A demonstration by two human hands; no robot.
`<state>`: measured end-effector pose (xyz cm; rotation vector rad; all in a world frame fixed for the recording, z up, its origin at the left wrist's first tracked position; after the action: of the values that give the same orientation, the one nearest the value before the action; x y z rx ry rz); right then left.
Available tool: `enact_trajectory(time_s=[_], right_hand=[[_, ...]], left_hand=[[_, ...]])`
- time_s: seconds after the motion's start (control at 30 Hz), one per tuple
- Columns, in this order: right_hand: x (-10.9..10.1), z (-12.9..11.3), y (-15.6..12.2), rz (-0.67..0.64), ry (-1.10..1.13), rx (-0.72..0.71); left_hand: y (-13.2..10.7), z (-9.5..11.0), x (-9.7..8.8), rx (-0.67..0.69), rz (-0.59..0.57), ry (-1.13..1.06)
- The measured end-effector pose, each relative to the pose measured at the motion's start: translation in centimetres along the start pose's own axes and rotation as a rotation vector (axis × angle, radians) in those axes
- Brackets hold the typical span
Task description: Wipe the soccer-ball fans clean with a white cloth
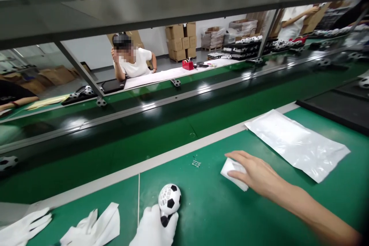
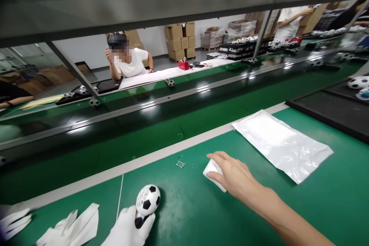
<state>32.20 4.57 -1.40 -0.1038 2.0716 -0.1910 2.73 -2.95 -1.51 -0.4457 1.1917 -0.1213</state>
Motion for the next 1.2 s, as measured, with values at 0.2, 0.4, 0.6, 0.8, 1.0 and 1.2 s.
enact_trajectory(time_s=[0.2, 0.4, 0.6, 0.8, 1.0, 1.2], right_hand=[[3.6, 2.5, -1.3, 0.085, -0.244, -0.044], [4.5, -4.8, -1.9, 0.041, 0.078, -0.321], [7.9, -10.2, -2.6, 0.000, 0.022, -0.494], [8.9, -10.3, -0.7, 0.078, -0.068, -0.553], [8.9, -10.5, -0.7, 0.076, -0.053, -0.544], [10.1, -10.7, -0.6, 0.059, -0.018, -0.522]], left_hand=[[-0.2, 0.5, -0.1, 0.015, 0.021, 0.107], [-0.1, 0.3, 0.1, 0.035, 0.022, 0.198], [0.1, -0.6, 0.5, 0.043, 0.031, 0.141], [0.6, -0.8, 0.3, 0.053, 0.005, 0.079], [0.9, -1.4, 0.6, 0.065, 0.003, 0.078], [1.0, -1.4, 0.3, 0.073, -0.009, 0.089]])
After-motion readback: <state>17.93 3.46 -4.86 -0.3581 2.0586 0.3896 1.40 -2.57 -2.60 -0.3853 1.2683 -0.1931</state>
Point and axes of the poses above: each hand's wrist, its own y-axis towards the middle knuckle, its own x-axis out of the palm, z = x × y, the point moved 1 cm from there along y, towards the middle knuckle, and after that the axes turned 13 degrees about x, right-handed, at the moved point
